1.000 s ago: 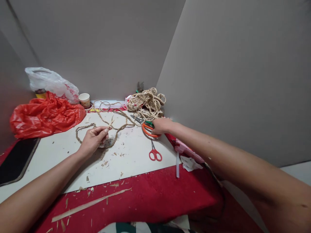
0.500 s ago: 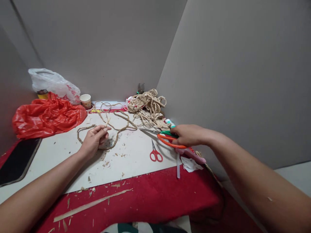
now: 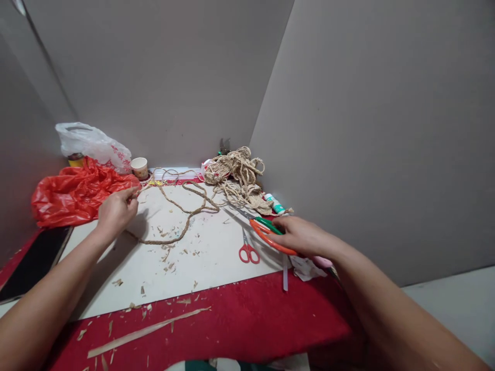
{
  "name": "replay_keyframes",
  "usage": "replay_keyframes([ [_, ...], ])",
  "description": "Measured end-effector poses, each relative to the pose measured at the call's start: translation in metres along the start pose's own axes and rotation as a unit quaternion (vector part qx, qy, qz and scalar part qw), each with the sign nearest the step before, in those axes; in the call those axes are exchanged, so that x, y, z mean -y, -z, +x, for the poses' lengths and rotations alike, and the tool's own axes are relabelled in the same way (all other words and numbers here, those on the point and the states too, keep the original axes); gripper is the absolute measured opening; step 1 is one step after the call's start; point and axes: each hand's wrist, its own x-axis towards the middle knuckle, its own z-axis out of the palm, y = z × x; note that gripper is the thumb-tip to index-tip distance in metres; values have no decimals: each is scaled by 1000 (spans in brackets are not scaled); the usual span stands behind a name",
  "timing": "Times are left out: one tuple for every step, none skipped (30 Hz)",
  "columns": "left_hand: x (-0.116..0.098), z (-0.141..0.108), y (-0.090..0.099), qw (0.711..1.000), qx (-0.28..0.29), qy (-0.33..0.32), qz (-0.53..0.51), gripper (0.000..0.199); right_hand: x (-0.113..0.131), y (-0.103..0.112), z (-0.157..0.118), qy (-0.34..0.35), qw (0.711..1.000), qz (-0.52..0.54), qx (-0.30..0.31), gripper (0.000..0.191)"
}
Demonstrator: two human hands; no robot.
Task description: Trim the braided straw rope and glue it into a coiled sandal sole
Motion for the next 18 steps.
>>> replay_keyframes([
  [1, 3, 3, 1000, 4, -9, 18, 49, 0, 0, 5, -20, 1000, -14, -5, 44],
  [-1, 3, 5, 999, 10, -21, 29, 60, 0, 0, 10, -37, 999, -23, -11, 44],
  [-6, 1, 5, 999, 19, -36, 33, 69, -1, 1, 15, -52, 998, -29, -18, 45],
  [-13, -2, 3, 997, 34, -54, 33, 76, -1, 2, 20, -63, 997, -32, -24, 47],
  [-23, -7, -2, 995, 58, -75, 28, 78, -1, 2, 25, -70, 997, -32, -30, 48],
  [-33, -12, -9, 991, 92, -98, 20, 77, 0, 3, 31, -73, 996, -33, -35, 49],
  [-43, -16, -18, 984, 128, -119, 12, 74, 1, 4, 37, -74, 996, -34, -40, 49],
  [-53, -19, -28, 977, 161, -137, 5, 71, 3, 4, 43, -73, 996, -37, -44, 48],
  [-62, -21, -40, 971, 188, -150, 1, 68, 5, 4, 49, -72, 995, -40, -48, 46],
  [-69, -21, -52, 965, 209, -160, 0, 65, 8, 3, 55, -69, 995, -44, -52, 43],
  [-74, -19, -65, 961, 223, -164, 3, 61, 10, 1, 60, -67, 995, -48, -57, 41],
  [-77, -16, -76, 959, 231, -164, 10, 56, 13, 0, 65, -64, 995, -52, -62, 40],
  [-78, -13, -87, 957, 239, -161, 18, 48, 15, -2, 69, -61, 994, -55, -68, 39],
  [-78, -9, -96, 955, 250, -157, 26, 40, 16, -3, 72, -57, 994, -56, -75, 39],
  [-77, -6, -103, 953, 258, -154, 33, 36, 17, -3, 73, -54, 994, -56, -81, 38],
  [-75, -4, -107, 952, 264, -154, 35, 35, 17, -3, 72, -51, 993, -54, -87, 38],
  [-72, -3, -108, 950, 269, -155, 34, 34, 17, -2, 71, -48, 993, -51, -94, 37],
  [-70, -3, -107, 949, 272, -157, 29, 34, 17, 0, 68, -43, 993, -46, -103, 37],
])
